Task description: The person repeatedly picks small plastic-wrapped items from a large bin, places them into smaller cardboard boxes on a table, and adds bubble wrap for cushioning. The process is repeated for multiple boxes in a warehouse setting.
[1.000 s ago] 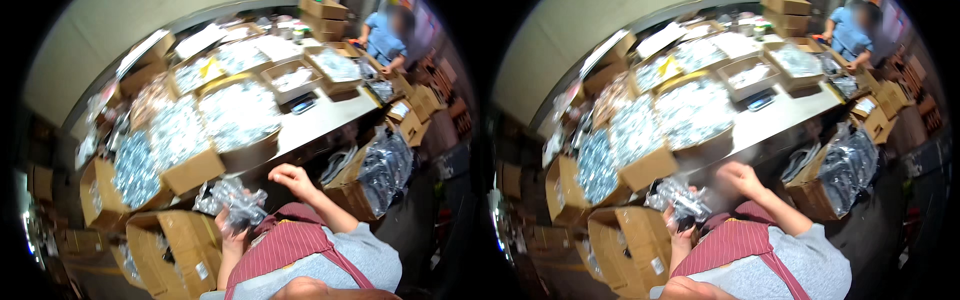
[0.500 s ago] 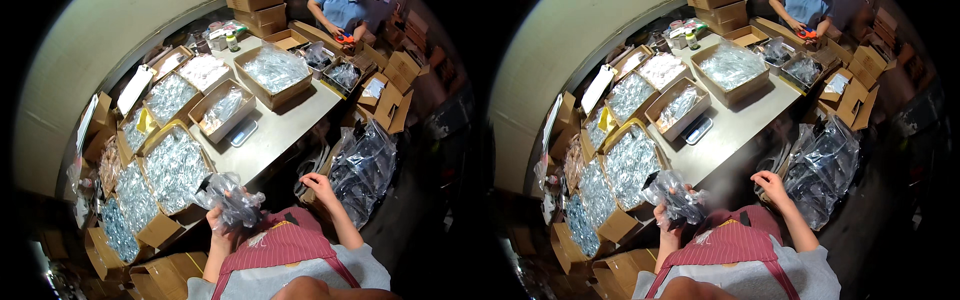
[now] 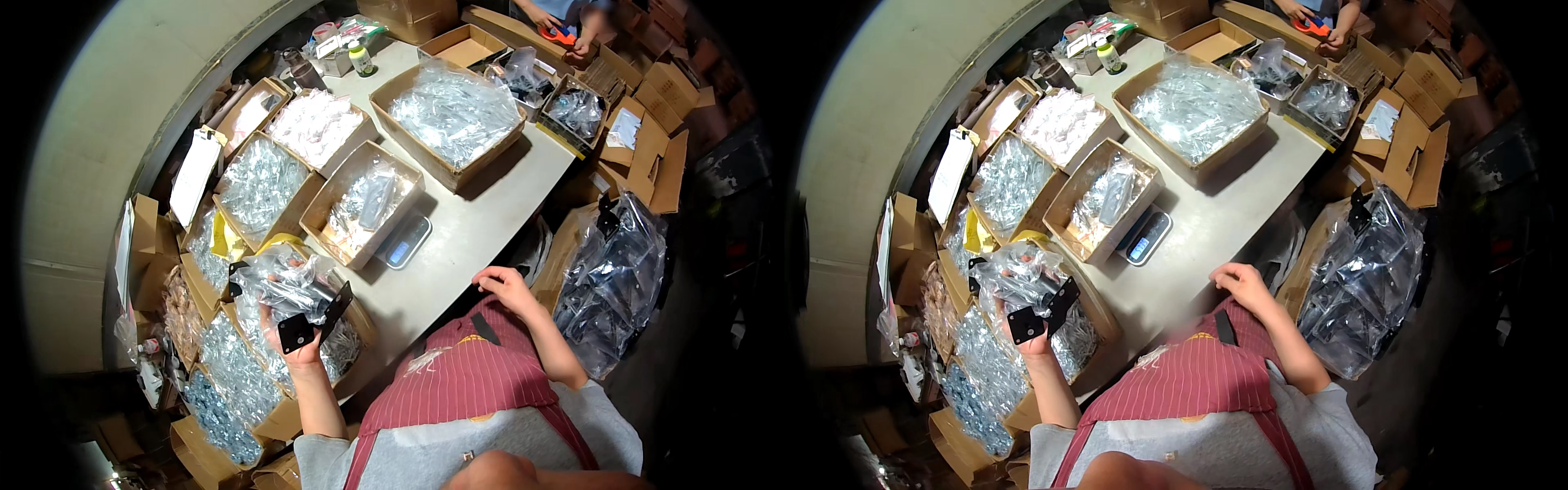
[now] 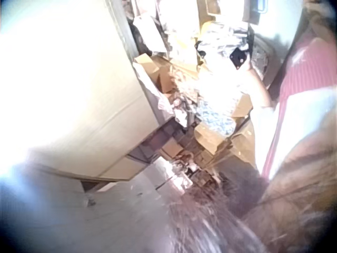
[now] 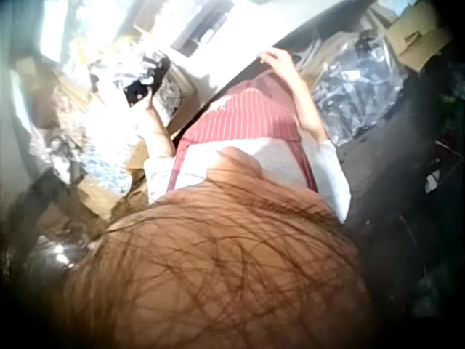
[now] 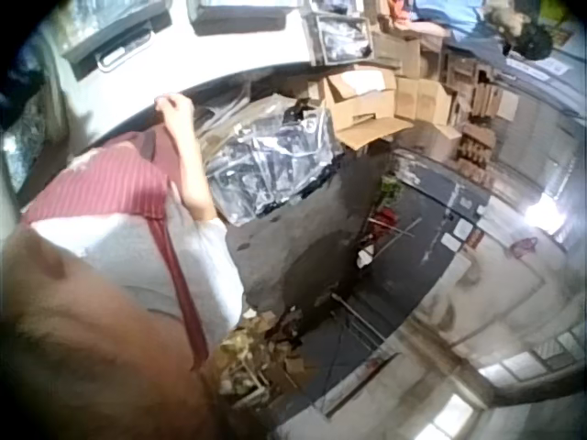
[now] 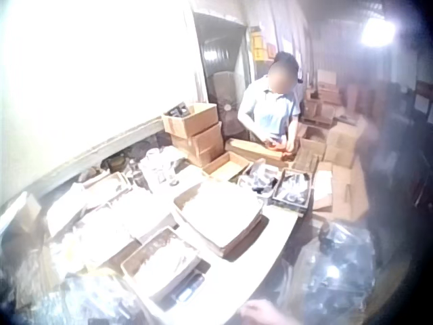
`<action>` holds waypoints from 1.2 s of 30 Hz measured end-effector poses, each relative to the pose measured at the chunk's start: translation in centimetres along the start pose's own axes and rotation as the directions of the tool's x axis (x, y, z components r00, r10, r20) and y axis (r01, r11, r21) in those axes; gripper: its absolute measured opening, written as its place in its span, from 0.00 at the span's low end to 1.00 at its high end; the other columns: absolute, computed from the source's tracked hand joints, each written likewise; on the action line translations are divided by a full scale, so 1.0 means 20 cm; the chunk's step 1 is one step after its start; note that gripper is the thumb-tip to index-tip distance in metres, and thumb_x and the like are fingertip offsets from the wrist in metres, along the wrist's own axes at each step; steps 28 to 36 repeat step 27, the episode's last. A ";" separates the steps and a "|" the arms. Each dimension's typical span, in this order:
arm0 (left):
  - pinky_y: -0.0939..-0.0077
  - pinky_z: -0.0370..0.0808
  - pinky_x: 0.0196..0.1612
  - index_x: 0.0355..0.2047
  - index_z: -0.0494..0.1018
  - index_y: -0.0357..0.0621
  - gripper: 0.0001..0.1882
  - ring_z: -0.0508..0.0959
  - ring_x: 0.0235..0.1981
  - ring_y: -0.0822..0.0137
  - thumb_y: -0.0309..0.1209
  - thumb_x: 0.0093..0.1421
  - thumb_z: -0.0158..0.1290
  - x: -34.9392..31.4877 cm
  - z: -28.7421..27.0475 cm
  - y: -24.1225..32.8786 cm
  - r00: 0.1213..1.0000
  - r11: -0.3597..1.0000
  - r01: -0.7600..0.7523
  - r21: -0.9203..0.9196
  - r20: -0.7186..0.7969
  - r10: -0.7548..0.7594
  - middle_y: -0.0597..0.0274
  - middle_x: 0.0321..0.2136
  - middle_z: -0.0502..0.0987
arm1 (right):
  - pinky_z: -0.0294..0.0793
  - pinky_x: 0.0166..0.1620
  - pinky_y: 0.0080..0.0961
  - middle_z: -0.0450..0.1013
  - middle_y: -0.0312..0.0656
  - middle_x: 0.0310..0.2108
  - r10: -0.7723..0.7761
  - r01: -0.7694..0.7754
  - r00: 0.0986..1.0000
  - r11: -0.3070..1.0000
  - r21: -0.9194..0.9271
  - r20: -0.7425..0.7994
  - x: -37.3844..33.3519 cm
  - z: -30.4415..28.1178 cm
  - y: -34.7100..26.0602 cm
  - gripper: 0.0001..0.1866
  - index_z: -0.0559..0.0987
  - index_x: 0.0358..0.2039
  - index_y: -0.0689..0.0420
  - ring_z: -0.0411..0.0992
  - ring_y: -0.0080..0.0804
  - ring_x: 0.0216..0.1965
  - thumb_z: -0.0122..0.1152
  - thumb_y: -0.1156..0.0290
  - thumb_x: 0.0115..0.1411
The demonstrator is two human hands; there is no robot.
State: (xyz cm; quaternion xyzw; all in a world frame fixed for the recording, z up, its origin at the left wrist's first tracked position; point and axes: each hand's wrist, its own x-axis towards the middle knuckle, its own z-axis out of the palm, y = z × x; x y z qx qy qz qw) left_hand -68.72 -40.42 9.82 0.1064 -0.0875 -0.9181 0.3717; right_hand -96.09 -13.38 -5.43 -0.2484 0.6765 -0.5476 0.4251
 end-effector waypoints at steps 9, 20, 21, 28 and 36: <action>0.51 0.66 0.59 0.53 0.74 0.46 0.21 0.74 0.53 0.55 0.44 0.65 0.50 0.30 0.02 0.01 0.965 0.981 -0.133 0.142 -0.206 0.160 0.57 0.51 0.77 | 0.81 0.30 0.27 0.56 0.50 0.63 0.153 -0.181 0.961 0.977 0.109 0.230 0.80 0.03 -0.49 0.41 0.47 0.69 0.60 0.73 0.31 0.40 0.52 0.51 0.67; 0.41 0.67 0.57 0.48 0.76 0.46 0.20 0.73 0.50 0.45 0.45 0.63 0.53 0.29 -0.06 -0.01 0.833 0.921 -0.372 0.116 -0.396 0.386 0.50 0.51 0.75 | 0.75 0.36 0.35 0.76 0.51 0.31 -0.037 0.114 0.975 0.929 -0.352 0.218 1.20 0.20 -0.63 0.29 0.65 0.60 0.59 0.79 0.44 0.27 0.51 0.54 0.64; 0.42 0.66 0.58 0.47 0.76 0.46 0.19 0.73 0.50 0.45 0.45 0.62 0.53 0.24 -0.10 0.01 0.811 0.907 -0.402 0.126 -0.411 0.417 0.50 0.50 0.76 | 0.75 0.38 0.36 0.75 0.49 0.28 -0.105 0.162 0.982 0.892 -0.421 0.156 1.24 0.18 -0.63 0.28 0.65 0.61 0.57 0.78 0.44 0.29 0.51 0.54 0.65; 0.38 0.61 0.61 0.49 0.75 0.42 0.22 0.69 0.54 0.40 0.45 0.62 0.55 0.03 -0.30 0.16 0.783 0.846 -0.532 0.009 -0.376 0.496 0.41 0.51 0.73 | 0.69 0.58 0.52 0.64 0.52 0.62 0.360 -0.397 0.885 0.915 0.073 0.296 1.30 0.25 -0.61 0.31 0.60 0.65 0.50 0.74 0.62 0.47 0.50 0.51 0.66; 0.38 0.61 0.61 0.49 0.75 0.42 0.22 0.69 0.54 0.40 0.45 0.62 0.55 0.03 -0.30 0.16 0.783 0.846 -0.532 0.009 -0.376 0.496 0.41 0.51 0.73 | 0.69 0.58 0.52 0.64 0.52 0.62 0.360 -0.397 0.885 0.915 0.073 0.296 1.30 0.25 -0.61 0.31 0.60 0.65 0.50 0.74 0.62 0.47 0.50 0.51 0.66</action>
